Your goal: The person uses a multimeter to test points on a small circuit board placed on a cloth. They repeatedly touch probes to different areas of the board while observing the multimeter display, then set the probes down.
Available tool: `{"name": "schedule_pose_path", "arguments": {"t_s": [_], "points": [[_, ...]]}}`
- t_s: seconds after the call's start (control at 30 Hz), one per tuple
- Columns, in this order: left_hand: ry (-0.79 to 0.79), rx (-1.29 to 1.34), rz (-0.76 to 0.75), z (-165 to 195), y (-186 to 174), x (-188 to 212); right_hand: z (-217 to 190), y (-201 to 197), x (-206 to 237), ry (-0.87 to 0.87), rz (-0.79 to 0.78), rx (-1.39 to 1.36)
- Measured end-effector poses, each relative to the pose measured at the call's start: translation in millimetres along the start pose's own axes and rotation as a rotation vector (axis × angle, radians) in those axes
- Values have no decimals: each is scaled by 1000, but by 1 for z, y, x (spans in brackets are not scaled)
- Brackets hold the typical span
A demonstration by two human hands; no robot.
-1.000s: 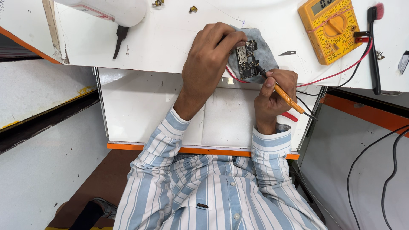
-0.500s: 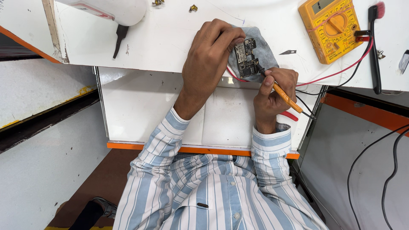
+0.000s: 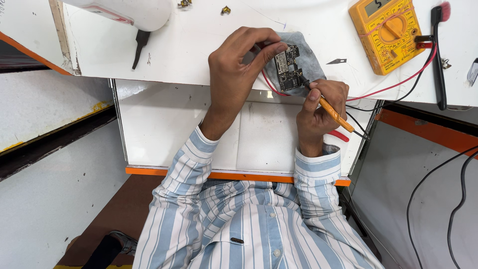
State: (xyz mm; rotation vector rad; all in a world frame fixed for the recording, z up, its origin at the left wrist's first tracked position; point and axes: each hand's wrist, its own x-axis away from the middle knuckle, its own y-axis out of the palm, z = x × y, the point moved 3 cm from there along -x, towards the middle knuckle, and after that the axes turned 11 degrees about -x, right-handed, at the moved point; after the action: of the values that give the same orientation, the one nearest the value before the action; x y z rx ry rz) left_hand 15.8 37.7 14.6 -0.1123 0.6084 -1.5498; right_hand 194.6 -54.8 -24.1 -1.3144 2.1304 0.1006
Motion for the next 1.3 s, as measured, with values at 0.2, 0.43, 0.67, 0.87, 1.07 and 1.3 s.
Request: {"name": "schedule_pose_path", "arguments": {"t_s": [0.2, 0.43, 0.67, 0.87, 1.07, 1.3], "points": [[25, 23, -22, 1, -2, -2, 0, 0, 0, -3, 2, -1], [168, -164, -92, 3, 2, 0, 0, 1, 0, -1, -1, -1], [167, -207, -68, 1, 5, 4, -1, 1, -1, -2, 2, -5], [168, -214, -73, 1, 6, 3, -1, 0, 0, 7, 1, -8], [184, -213, -81, 0, 6, 3, -1, 0, 0, 5, -1, -1], [183, -230, -75, 0, 8, 4, -1, 0, -1, 3, -5, 8]]}}
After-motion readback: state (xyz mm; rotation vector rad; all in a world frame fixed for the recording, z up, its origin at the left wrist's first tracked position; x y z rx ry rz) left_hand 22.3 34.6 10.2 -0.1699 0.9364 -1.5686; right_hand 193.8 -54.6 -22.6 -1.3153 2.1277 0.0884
